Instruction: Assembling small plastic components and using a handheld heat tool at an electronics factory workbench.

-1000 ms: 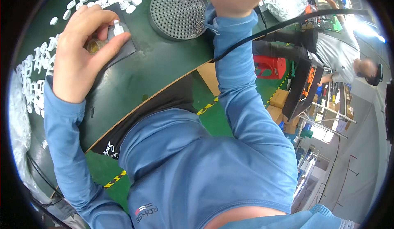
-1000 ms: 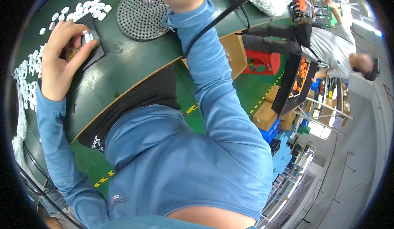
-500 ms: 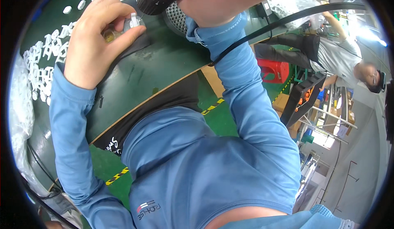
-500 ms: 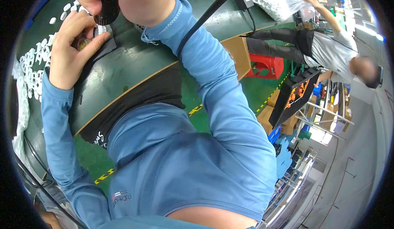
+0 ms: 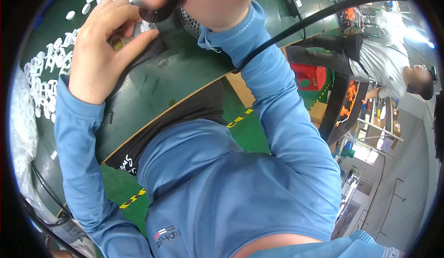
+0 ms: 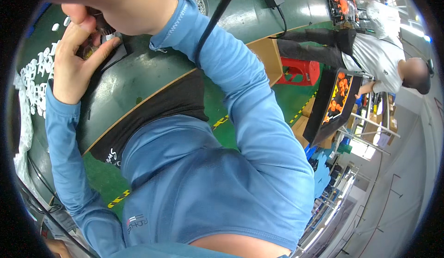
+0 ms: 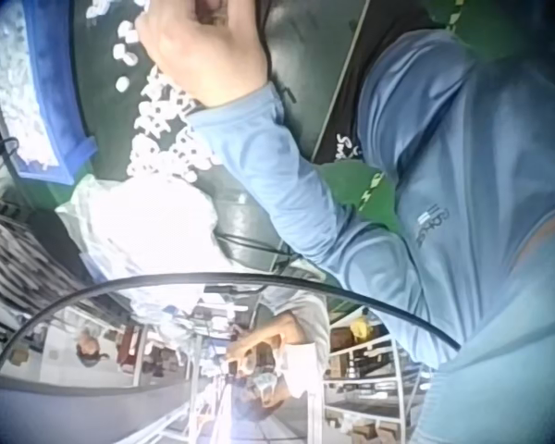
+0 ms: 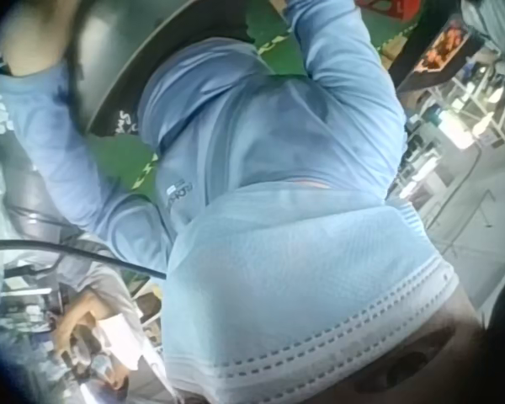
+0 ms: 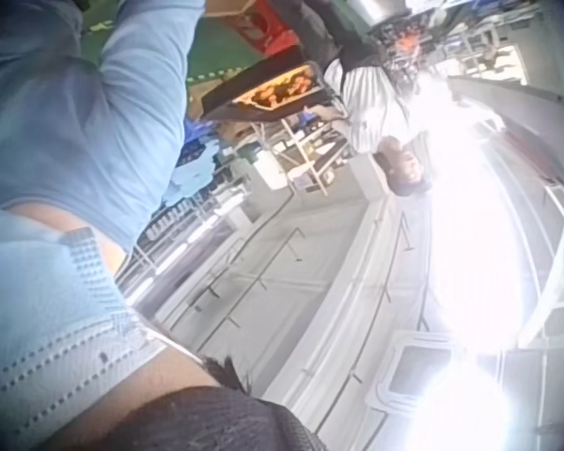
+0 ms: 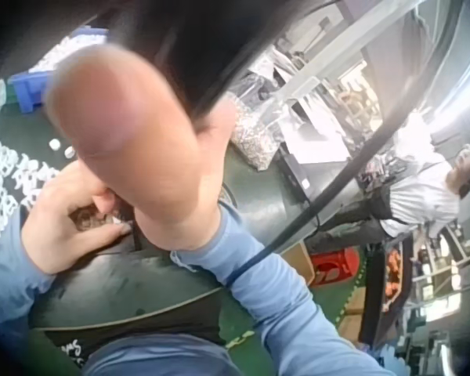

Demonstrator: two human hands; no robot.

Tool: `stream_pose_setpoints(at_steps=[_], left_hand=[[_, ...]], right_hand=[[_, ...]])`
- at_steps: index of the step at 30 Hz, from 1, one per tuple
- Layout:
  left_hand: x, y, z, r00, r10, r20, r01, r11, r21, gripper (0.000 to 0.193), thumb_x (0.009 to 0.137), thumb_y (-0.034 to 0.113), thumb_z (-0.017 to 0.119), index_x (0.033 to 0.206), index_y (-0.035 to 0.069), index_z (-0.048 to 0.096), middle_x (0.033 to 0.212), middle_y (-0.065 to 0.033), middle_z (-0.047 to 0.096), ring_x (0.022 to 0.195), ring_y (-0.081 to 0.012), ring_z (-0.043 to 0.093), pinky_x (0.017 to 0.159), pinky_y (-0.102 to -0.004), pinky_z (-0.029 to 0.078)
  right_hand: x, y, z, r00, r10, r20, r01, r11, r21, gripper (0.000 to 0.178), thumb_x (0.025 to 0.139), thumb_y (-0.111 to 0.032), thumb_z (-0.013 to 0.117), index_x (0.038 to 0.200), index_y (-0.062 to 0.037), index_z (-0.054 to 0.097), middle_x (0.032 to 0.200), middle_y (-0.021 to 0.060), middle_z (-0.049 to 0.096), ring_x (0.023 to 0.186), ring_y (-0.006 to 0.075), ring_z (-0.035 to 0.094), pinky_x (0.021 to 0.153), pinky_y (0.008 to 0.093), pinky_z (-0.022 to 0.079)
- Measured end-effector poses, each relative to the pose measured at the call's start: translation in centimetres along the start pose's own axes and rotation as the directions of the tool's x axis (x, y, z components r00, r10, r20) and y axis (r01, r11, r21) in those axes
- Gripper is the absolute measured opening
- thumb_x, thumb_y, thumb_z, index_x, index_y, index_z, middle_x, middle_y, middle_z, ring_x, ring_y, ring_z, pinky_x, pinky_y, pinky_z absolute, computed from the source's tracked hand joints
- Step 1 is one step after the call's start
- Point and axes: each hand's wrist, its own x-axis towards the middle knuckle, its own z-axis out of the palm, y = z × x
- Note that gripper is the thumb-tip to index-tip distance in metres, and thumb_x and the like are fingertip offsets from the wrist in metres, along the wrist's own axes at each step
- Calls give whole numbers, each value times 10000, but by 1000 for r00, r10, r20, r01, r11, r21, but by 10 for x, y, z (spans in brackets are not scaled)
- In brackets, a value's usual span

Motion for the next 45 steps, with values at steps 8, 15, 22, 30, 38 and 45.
stream_pose_setpoints(at_steps=[8, 15, 22, 30, 38, 45], left_hand=[[12, -12, -4, 995, -102, 22, 102, 995, -13, 300, 752, 33, 832, 942, -17, 605, 979, -117, 602, 790, -210, 584, 705, -294, 495], [-10, -23, -8, 994, -98, 37, 98, 995, 1, 244, 842, 46, 775, 964, -6, 570, 866, 7, 501, 743, -81, 475, 638, -209, 387], [-19, -33, 1, 949, -312, 46, 314, 948, -49, 256, 817, 50, 788, 959, -31, 592, 900, -67, 569, 854, -183, 550, 789, -303, 447], [-19, -29, -1, 963, -248, 102, 266, 932, -247, 318, 856, -44, 722, 1128, -43, 558, 1021, -37, 585, 905, -125, 567, 804, -245, 474], [14, 8, -8, 989, -87, 123, 86, 996, 12, 248, 717, 14, 789, 892, 4, 614, 715, -75, 453, 698, -220, 442, 644, -349, 380], [9, 3, -9, 993, -25, 114, 20, 999, 50, 259, 700, 15, 785, 883, -9, 604, 712, -81, 446, 694, -232, 440, 653, -352, 384]], right_hand=[[51, 16, -36, 818, -505, 278, 493, 365, -789, 291, 814, -199, 771, 962, -3, 616, 715, 62, 666, 598, 109, 626, 502, 249, 490], [23, 8, 4, 881, -438, 179, 467, 741, -484, 529, 744, -362, 861, 954, 24, 566, 662, 55, 592, 527, 103, 574, 455, 247, 465], [23, 12, 0, 917, -375, 139, 371, 670, -643, 588, 752, -535, 812, 839, -17, 548, 628, 32, 588, 524, 91, 582, 444, 243, 469], [21, 16, -10, 894, -417, 162, 401, 587, -703, 719, 662, -585, 863, 963, 23, 624, 765, 35, 661, 719, 93, 632, 593, 254, 500], [0, -58, -1, 831, -523, 189, 532, 650, -543, 694, 900, -663, 555, 1155, -18, 531, 644, 62, 586, 506, 140, 554, 463, 241, 435], [-10, -62, -24, 898, -424, 121, 356, 537, -765, 806, 828, -773, 536, 1094, -12, 525, 608, 76, 529, 453, 139, 474, 428, 244, 380]])
